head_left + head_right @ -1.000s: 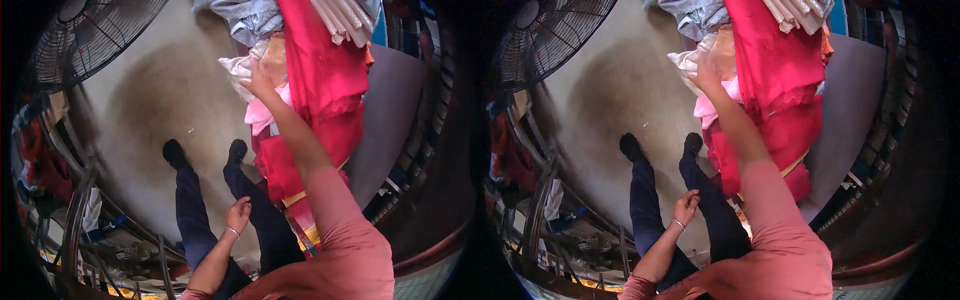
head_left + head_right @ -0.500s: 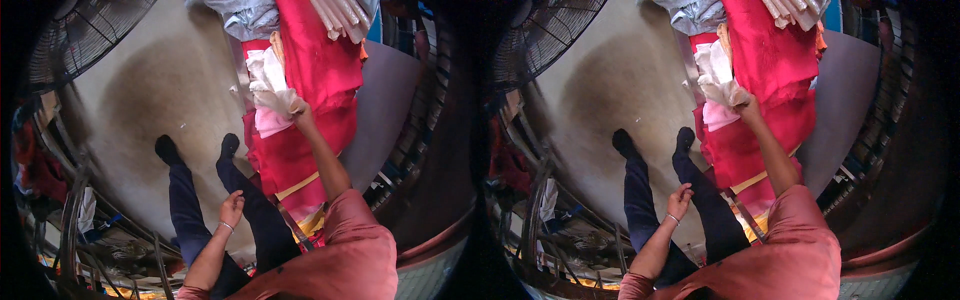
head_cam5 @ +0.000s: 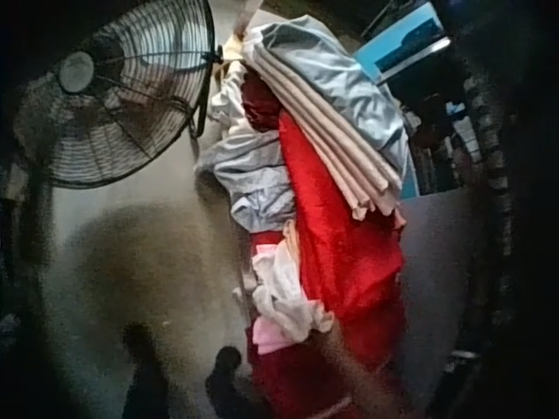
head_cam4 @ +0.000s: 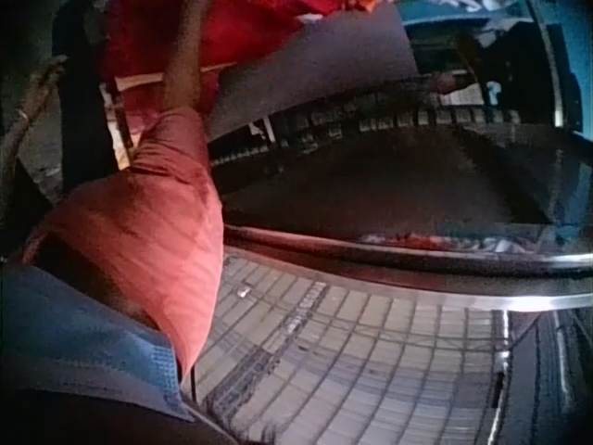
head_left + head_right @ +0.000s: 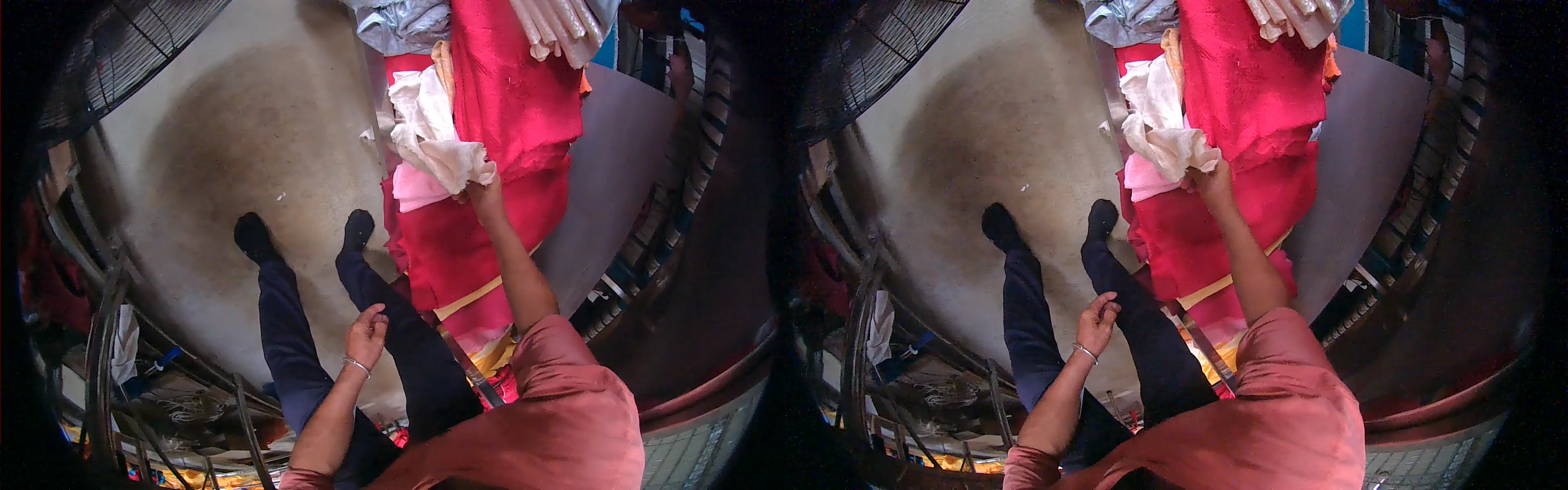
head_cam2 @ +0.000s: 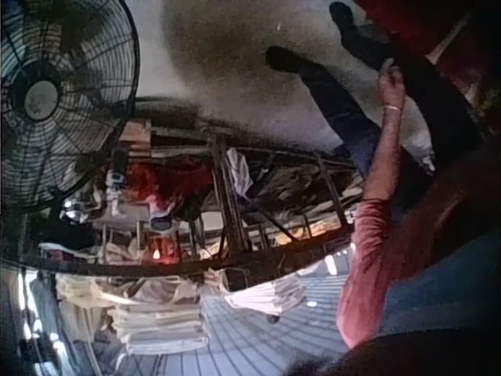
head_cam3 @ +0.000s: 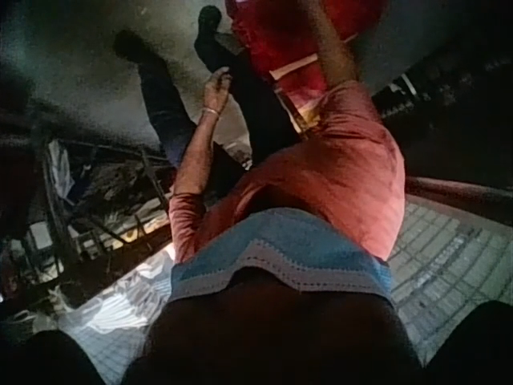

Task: Folding pink and white fabric pieces on a metal workbench in a garment production environment.

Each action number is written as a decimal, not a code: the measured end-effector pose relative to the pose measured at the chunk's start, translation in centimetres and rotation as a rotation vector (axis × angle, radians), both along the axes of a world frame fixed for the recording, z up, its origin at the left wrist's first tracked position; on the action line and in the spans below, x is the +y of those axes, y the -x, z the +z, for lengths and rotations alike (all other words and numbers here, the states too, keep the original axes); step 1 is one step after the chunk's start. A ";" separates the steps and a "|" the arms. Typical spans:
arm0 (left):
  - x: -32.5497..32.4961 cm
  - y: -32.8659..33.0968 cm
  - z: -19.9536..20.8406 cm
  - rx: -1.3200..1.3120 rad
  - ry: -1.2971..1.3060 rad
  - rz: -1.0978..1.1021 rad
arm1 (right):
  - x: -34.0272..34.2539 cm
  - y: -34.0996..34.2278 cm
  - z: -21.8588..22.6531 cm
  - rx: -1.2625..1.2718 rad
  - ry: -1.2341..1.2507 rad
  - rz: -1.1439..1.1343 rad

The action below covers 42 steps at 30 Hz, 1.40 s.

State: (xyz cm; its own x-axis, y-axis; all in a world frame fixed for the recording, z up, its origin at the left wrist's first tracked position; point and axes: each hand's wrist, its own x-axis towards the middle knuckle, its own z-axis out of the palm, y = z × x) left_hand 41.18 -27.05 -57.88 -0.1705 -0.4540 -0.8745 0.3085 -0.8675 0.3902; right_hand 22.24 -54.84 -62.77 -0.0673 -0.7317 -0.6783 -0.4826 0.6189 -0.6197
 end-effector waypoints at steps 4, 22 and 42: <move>-0.7 -0.1 0.3 0.022 -0.026 0.003 | 0.7 0.2 -0.6 -0.014 0.109 0.004; 1.8 1.1 -0.8 -0.106 0.084 -0.145 | 7.3 -2.6 0.3 0.115 0.293 0.140; 8.4 -0.9 -1.7 -0.331 0.160 -0.287 | 27.6 -7.8 9.9 -0.059 -0.542 0.277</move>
